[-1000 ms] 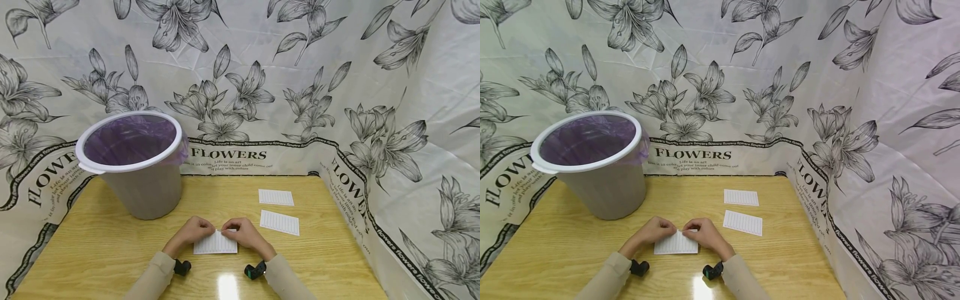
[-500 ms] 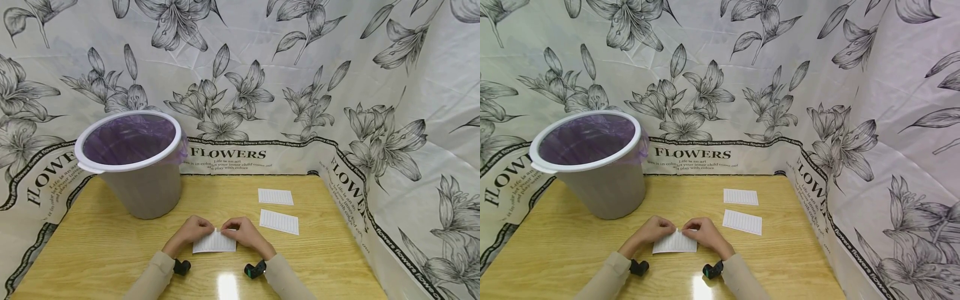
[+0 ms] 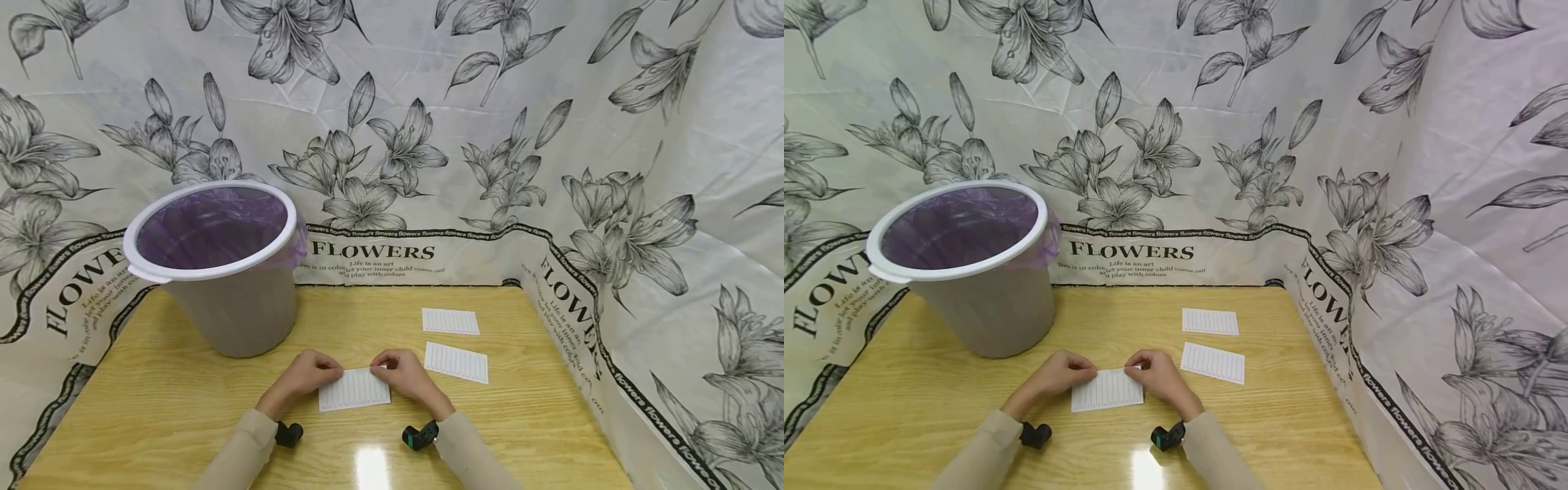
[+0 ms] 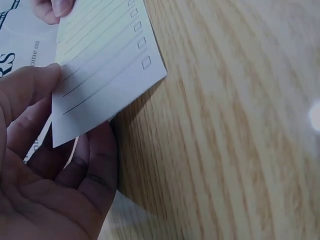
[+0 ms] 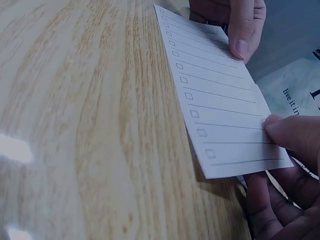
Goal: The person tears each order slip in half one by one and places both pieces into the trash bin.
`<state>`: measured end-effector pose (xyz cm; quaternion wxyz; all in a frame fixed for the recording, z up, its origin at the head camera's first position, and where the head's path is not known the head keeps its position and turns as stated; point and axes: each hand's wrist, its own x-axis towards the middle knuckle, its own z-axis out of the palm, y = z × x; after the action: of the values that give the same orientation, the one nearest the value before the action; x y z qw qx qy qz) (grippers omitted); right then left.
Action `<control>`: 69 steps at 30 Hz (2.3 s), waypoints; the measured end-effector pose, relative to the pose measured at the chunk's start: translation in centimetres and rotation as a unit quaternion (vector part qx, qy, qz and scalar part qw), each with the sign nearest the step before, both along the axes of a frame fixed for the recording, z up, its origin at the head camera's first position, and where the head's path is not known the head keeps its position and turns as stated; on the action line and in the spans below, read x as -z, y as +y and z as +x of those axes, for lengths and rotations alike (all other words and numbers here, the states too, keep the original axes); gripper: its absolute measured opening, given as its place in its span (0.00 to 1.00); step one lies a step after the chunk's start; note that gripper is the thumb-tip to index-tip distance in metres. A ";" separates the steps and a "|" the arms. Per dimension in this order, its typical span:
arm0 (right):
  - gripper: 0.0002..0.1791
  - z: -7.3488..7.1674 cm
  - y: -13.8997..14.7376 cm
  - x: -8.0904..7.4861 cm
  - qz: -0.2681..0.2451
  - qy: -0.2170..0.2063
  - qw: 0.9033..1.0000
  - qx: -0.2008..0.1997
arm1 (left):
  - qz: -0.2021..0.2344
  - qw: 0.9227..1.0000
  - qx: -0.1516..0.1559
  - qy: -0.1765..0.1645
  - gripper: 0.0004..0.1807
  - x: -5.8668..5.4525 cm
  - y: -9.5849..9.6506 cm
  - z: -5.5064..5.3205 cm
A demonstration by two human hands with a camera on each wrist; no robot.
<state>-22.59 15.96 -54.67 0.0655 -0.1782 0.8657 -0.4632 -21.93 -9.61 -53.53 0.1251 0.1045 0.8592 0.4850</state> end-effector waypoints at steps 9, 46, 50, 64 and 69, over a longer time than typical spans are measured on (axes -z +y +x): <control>0.07 -0.2 0.1 0.1 0.005 -0.007 1.000 -0.006 | -0.011 1.000 -0.006 0.009 0.05 -0.1 -0.1 0.1; 0.09 -0.2 0.9 -0.3 -0.038 -0.055 0.998 -0.009 | 0.036 0.999 0.012 0.004 0.08 1.3 -1.2 -0.5; 0.09 -0.1 1.0 -0.4 -0.029 -0.055 0.998 -0.004 | 0.041 0.999 0.010 0.003 0.09 1.2 -1.4 -0.4; 0.09 0.2 1.5 -0.4 -0.049 -0.063 0.997 -0.001 | 0.068 0.997 -0.004 -0.026 0.10 1.1 -1.4 -0.1; 0.09 0.1 1.7 -0.3 -0.041 -0.061 0.997 0.005 | 0.056 0.998 -0.006 -0.018 0.10 1.1 -1.4 -0.1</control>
<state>-22.54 17.64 -54.39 0.1084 -0.1476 0.8414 -0.5085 -21.99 -11.00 -54.61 0.1312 0.0973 0.8292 0.5346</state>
